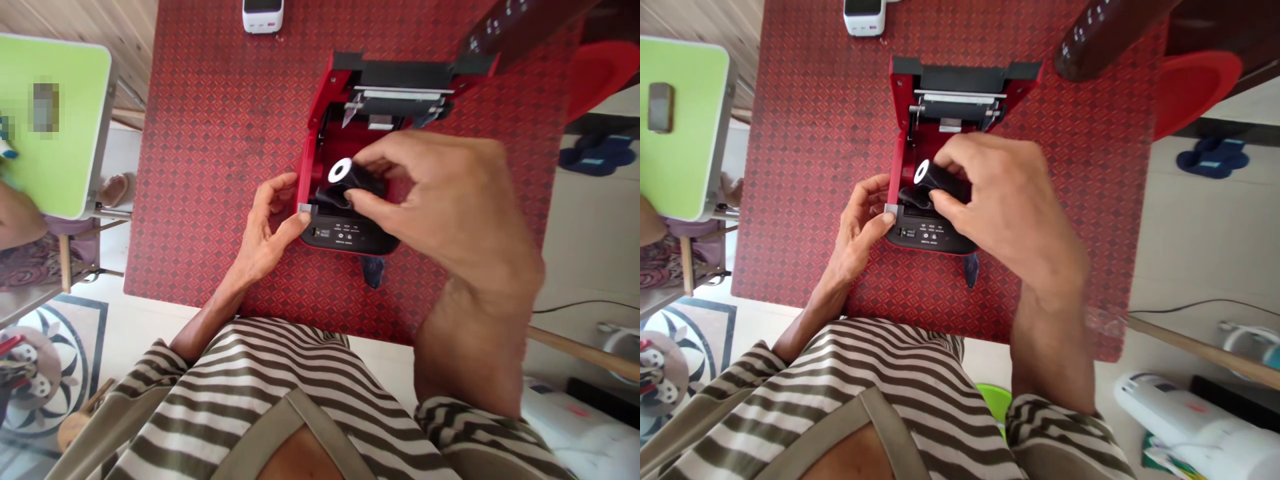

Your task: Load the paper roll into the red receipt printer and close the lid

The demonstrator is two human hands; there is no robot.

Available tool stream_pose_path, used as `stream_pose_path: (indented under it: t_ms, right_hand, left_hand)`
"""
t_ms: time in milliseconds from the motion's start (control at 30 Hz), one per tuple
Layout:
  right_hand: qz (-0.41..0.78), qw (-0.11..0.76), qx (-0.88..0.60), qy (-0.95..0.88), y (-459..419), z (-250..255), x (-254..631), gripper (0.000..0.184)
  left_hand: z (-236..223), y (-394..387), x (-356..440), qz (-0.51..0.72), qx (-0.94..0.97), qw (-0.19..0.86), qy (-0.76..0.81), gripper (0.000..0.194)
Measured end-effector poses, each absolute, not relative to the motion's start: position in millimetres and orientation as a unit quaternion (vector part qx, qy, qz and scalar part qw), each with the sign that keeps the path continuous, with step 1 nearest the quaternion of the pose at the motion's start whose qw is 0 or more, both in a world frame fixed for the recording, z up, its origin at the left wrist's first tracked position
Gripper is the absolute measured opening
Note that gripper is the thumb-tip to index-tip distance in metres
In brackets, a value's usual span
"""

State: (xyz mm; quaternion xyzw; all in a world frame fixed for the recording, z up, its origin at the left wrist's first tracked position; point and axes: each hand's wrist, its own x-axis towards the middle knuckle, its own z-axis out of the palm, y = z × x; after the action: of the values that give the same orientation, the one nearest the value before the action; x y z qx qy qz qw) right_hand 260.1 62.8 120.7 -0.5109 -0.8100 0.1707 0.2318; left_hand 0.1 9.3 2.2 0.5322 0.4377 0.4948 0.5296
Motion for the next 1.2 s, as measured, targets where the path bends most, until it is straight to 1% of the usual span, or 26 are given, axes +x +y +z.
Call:
stream_pose_path:
  t_ms: [100, 167, 200, 233, 267, 300, 333, 400, 467, 533, 667, 900, 967, 1033, 1100, 1133, 1200]
  right_hand:
    - [0.233, 0.319, -0.492, -0.776, 47.3, 127.7, 278.6, 0.025]
    - [0.260, 0.386, -0.493, -0.735, 46.6, 117.9, 296.2, 0.025]
    - [0.258, 0.426, -0.500, -0.709, 49.9, 107.2, 306.1, 0.025]
    - [0.243, 0.478, -0.502, -0.678, 55.5, 93.0, 316.7, 0.030]
    - [0.224, 0.533, -0.501, -0.644, 62.7, 75.9, 327.5, 0.040]
    - [0.207, 0.571, -0.512, -0.608, 70.8, 57.0, 338.1, 0.045]
    - [0.197, 0.589, -0.525, -0.582, 78.9, 37.6, 348.0, 0.052]
    - [0.199, 0.576, -0.565, -0.556, 92.2, 2.3, 363.4, 0.061]
    - [0.217, 0.530, -0.598, -0.560, 98.6, -22.6, 369.8, 0.061]
    - [0.235, 0.494, -0.614, -0.569, 98.6, -35.9, 367.1, 0.056]
    - [0.263, 0.463, -0.620, -0.576, 91.9, -42.9, 350.5, 0.044]
    - [0.269, 0.440, -0.634, -0.577, 90.7, -47.1, 341.6, 0.037]
    - [0.272, 0.436, -0.631, -0.580, 88.9, -45.3, 342.0, 0.043]
    - [0.271, 0.438, -0.627, -0.584, 82.8, -41.1, 344.1, 0.054]
    - [0.256, 0.455, -0.624, -0.581, 69.9, -34.1, 348.4, 0.063]
    - [0.243, 0.470, -0.624, -0.574, 60.8, -29.4, 350.8, 0.066]
    - [0.231, 0.489, -0.630, -0.557, 38.4, -18.1, 354.5, 0.064]
  left_hand:
    - [1.5, 9.5, -0.8, 0.496, 0.533, 0.524, 0.441, 0.071]
    - [0.4, 10.1, -1.8, 0.495, 0.535, 0.519, 0.446, 0.072]
    - [-0.2, 10.5, -2.5, 0.495, 0.537, 0.519, 0.445, 0.071]
    - [-0.9, 11.0, -3.1, 0.495, 0.539, 0.518, 0.442, 0.071]
    - [-1.5, 11.6, -3.7, 0.497, 0.541, 0.519, 0.438, 0.070]
    - [-1.9, 12.3, -4.2, 0.499, 0.543, 0.519, 0.434, 0.069]
    - [-2.2, 13.0, -4.6, 0.499, 0.544, 0.520, 0.429, 0.069]
    - [-2.2, 14.2, -5.1, 0.497, 0.549, 0.522, 0.424, 0.070]
    - [-1.6, 15.2, -5.5, 0.496, 0.552, 0.524, 0.418, 0.072]
    - [-0.7, 15.9, -5.8, 0.495, 0.553, 0.525, 0.416, 0.072]
    - [0.2, 16.9, -6.8, 0.491, 0.552, 0.527, 0.420, 0.072]
    - [-0.1, 17.2, -6.6, 0.491, 0.553, 0.523, 0.423, 0.071]
    - [-0.2, 17.1, -6.1, 0.491, 0.552, 0.522, 0.426, 0.071]
    - [-0.5, 17.0, -6.1, 0.494, 0.553, 0.524, 0.420, 0.070]
    - [-0.9, 17.0, -6.7, 0.497, 0.556, 0.525, 0.410, 0.068]
    - [-1.0, 16.9, -7.1, 0.499, 0.557, 0.525, 0.406, 0.068]
    - [-1.3, 16.6, -8.0, 0.500, 0.562, 0.524, 0.400, 0.067]
